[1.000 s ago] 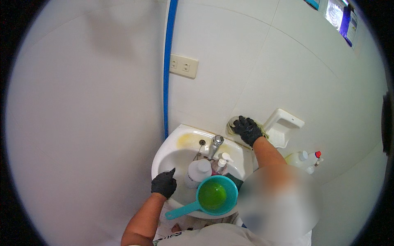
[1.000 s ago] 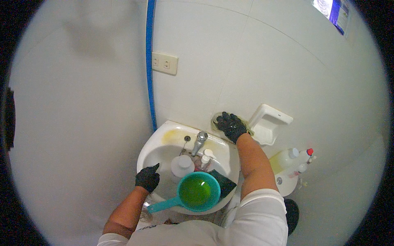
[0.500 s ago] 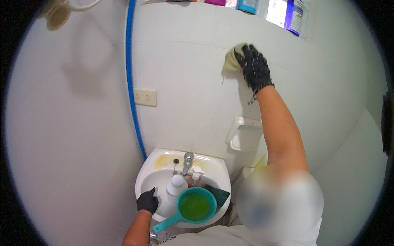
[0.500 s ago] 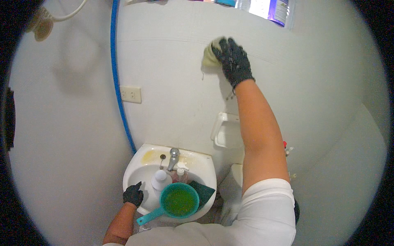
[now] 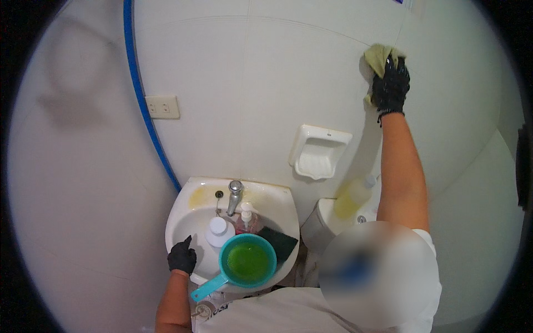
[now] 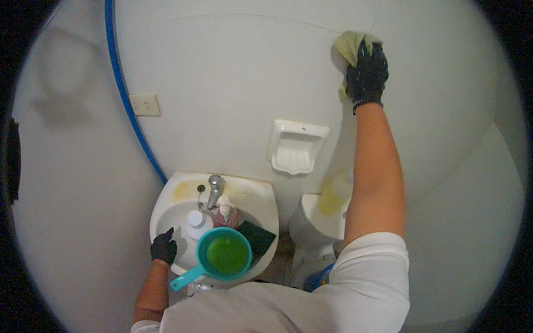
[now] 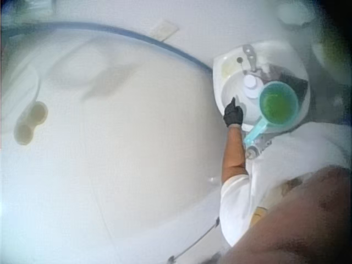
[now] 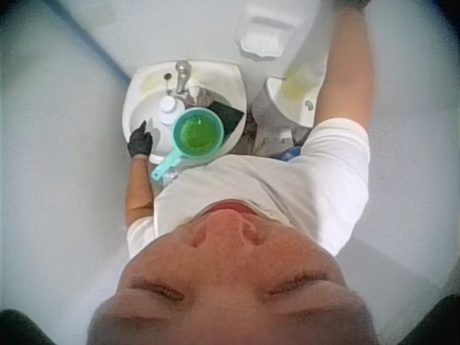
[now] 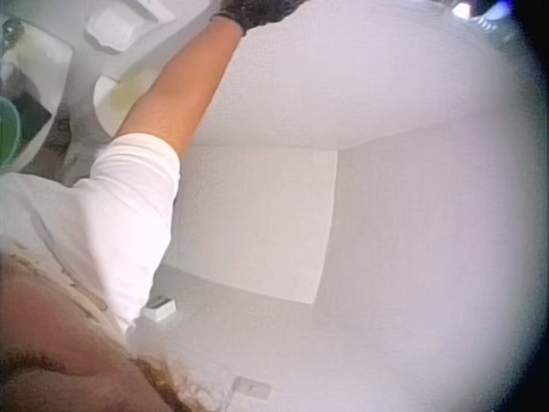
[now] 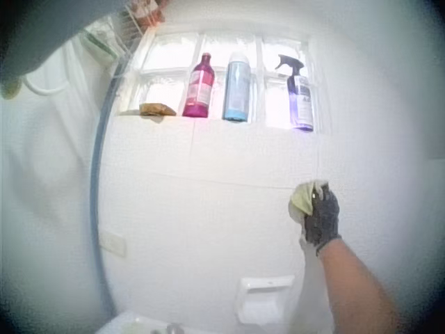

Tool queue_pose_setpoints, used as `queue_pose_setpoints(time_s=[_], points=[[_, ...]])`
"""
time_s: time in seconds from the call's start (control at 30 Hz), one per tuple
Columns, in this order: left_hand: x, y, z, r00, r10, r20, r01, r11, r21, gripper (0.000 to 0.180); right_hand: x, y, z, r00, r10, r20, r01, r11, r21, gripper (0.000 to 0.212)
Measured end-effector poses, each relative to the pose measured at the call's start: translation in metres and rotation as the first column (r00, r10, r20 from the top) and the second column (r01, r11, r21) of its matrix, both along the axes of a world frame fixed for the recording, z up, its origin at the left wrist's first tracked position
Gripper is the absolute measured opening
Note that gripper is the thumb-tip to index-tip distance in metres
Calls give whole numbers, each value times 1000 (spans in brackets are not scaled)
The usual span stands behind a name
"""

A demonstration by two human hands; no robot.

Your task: The person cleans a bathroom sink and surrounding surfaces using a green liquid, a sponge, and a cloth. They wipe the sink basin, faucet, soap dispenser, and wall-mounted soap dish, then rinse the sponge and cloth under running water.

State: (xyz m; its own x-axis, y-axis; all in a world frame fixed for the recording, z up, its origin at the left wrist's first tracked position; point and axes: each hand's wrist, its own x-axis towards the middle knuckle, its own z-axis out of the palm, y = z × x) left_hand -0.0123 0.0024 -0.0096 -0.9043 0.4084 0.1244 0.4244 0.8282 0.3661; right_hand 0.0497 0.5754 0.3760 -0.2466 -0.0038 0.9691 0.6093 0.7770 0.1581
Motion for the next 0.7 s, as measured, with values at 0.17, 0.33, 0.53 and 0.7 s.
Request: queue_pose_setpoints(time_s=[0.17, 0.33, 0.53, 0.7], points=[[0, 12, 13, 998, -2, 68, 8, 996, -93, 47, 15, 14, -107, 998, -32, 48, 39, 990, -133, 53], [0, 1, 8, 996, 17, 84, -6, 991, -130, 48, 20, -3, -209, 917, 369, -150, -392, 771, -501, 45], [0, 12, 17, 990, 41, 133, -18, 986, -166, 47, 20, -27, -292, 939, 112, -326, -293, 757, -585, 39], [-1, 17, 18, 993, 4, 118, 12, 991, -131, 46, 14, -23, -341, 881, 59, -470, -355, 738, -574, 36]])
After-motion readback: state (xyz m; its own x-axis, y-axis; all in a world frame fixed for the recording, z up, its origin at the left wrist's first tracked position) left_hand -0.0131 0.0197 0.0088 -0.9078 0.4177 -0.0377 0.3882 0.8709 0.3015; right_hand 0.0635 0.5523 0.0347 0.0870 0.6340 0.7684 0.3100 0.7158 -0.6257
